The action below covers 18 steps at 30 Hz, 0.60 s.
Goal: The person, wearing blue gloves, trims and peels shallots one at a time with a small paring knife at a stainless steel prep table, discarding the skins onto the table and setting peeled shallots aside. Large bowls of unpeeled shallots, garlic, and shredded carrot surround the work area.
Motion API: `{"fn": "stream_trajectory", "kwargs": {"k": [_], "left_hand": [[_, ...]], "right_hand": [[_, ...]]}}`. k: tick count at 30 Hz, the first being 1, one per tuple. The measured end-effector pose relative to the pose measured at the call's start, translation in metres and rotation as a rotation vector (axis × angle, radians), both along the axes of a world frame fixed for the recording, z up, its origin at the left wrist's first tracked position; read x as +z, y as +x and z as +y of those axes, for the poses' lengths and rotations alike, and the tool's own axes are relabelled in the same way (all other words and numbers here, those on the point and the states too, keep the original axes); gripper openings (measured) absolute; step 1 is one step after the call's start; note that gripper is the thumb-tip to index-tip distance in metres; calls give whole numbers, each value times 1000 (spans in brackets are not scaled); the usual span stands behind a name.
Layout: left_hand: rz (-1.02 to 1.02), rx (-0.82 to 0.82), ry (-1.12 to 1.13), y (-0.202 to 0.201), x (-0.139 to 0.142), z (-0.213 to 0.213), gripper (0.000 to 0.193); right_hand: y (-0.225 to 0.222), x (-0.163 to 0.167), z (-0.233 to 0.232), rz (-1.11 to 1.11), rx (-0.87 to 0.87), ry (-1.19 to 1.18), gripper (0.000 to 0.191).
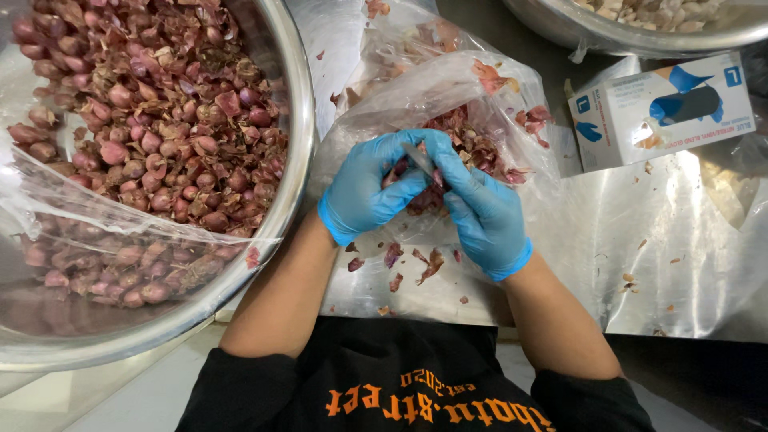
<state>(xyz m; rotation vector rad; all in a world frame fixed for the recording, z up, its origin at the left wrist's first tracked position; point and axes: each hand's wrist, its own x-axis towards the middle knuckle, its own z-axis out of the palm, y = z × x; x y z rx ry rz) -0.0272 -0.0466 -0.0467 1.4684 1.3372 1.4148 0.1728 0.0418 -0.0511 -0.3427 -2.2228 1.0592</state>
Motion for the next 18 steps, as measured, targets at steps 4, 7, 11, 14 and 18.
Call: {"fn": "stream_trajectory", "kwargs": {"k": [4,7,11,14,18], "left_hand": [[-21,-25,-24,1,1,-1,38],[-112,-54,17,3,0,1,43],[-171,-76,47,3,-2,0,41],[-176,-59,-160,3,-2,-2,58],[-215,-16,-127,6,-1,0,45]], "right_hand": [[3,13,-12,68,78,-788,56],[3,21,-14,87,13,-846,59],[1,29,-9,39,2,-805,62],[4,36,-2,-128,14,-231,72],[3,37,7,-161,98,105,73]]}}
